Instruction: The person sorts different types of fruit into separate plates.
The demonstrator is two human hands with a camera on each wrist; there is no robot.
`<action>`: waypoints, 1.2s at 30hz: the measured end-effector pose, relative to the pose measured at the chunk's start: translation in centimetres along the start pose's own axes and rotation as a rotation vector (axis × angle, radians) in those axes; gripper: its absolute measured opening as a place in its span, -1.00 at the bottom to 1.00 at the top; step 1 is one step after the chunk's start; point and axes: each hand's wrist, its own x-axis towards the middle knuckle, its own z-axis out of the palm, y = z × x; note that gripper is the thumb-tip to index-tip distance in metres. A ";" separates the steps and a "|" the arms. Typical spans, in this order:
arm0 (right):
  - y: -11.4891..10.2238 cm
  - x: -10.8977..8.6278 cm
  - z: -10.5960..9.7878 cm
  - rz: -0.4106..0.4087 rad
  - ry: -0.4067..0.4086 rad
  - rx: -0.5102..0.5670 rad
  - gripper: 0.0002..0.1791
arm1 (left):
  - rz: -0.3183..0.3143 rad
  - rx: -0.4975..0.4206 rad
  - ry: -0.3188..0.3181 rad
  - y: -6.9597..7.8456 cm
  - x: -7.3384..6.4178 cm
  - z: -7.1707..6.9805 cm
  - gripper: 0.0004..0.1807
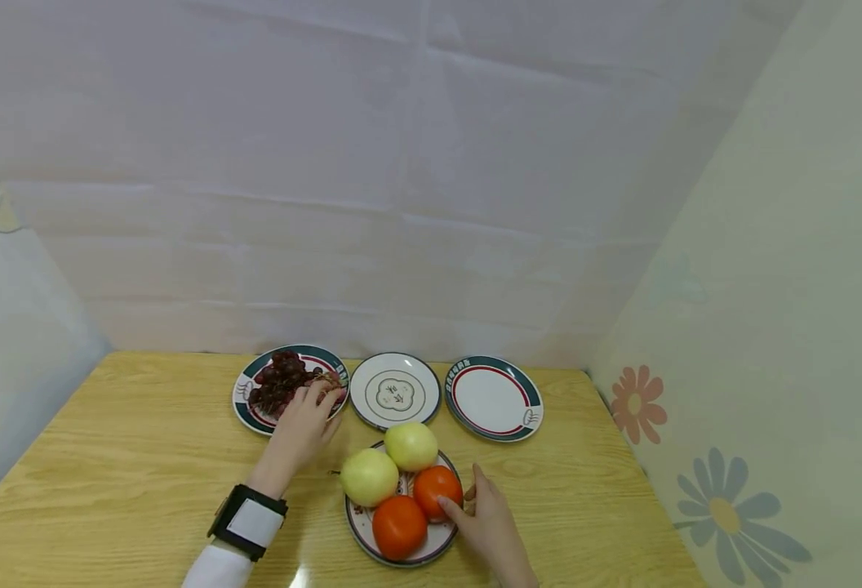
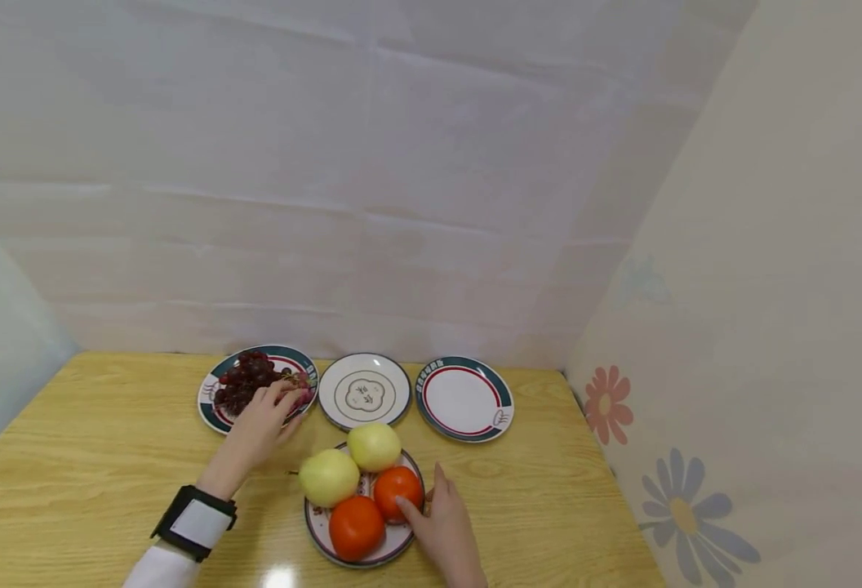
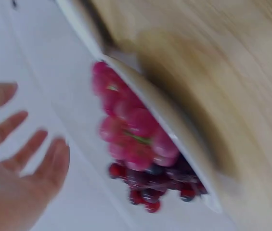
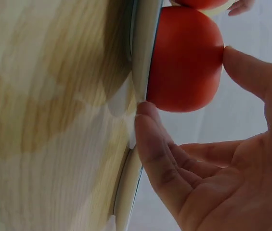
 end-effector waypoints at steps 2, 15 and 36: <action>0.0 0.0 -0.1 -0.014 -0.021 0.009 0.03 | 0.056 -0.061 -0.090 1.0 -0.2 -0.4 -0.61; 1.5 -0.5 1.4 -0.051 -0.082 0.039 -0.46 | 0.229 -0.286 -0.560 4.2 -1.4 -1.7 -0.35; 1.5 -0.8 1.9 -0.003 -0.106 0.244 -0.40 | 0.245 -0.368 -0.626 3.3 0.4 -2.7 -0.30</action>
